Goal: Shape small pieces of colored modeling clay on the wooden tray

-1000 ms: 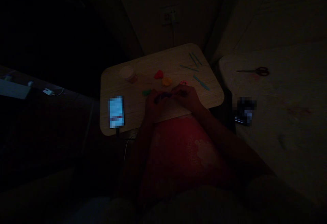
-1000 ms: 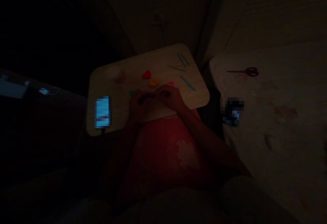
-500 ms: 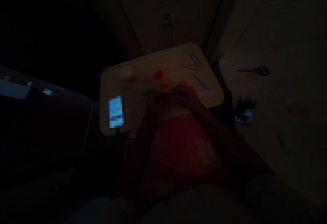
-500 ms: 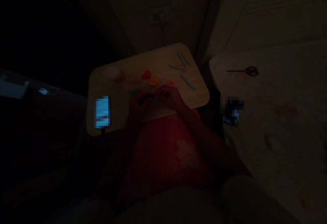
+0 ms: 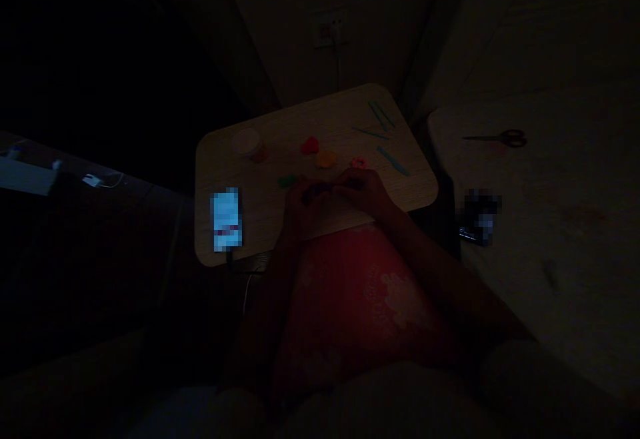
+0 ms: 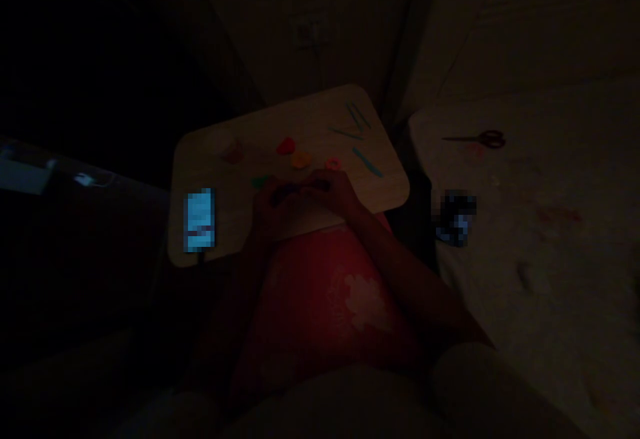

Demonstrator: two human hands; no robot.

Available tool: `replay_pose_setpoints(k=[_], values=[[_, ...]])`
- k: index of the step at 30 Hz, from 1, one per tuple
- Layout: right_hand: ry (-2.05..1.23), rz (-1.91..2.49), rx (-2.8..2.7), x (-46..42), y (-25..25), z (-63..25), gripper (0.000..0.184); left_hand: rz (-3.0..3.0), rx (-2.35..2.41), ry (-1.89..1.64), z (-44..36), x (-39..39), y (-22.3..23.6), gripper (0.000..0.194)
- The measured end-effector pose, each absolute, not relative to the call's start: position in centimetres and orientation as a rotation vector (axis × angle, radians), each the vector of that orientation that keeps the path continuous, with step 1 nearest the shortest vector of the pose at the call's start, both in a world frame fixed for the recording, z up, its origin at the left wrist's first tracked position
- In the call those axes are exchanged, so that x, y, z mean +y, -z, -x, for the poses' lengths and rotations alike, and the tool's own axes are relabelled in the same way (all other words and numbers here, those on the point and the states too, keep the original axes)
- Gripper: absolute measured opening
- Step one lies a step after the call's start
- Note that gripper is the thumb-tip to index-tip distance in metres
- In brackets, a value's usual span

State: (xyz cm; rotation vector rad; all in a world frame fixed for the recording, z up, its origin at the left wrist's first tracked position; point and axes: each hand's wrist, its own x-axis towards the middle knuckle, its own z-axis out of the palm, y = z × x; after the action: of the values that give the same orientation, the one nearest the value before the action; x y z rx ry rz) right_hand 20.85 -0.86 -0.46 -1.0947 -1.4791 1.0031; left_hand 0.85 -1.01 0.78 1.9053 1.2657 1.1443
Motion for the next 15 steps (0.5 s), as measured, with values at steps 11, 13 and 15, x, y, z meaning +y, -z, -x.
replay_pose_setpoints(k=[11,13,15], values=[[-0.981,1.104,-1.527,-0.88,0.09,-21.03,0.038,-1.948,1.257,-1.170,-0.88,-0.96,-0.29,0.022],[-0.972,1.100,-1.536,-0.84,0.16,-21.05,0.038,-1.952,1.246,-1.174,-0.86,-0.93,-0.28,0.021],[-0.962,1.097,-1.546,-0.82,0.21,-21.05,0.038,-1.961,1.235,-1.170,-0.83,-0.91,-0.28,0.021]])
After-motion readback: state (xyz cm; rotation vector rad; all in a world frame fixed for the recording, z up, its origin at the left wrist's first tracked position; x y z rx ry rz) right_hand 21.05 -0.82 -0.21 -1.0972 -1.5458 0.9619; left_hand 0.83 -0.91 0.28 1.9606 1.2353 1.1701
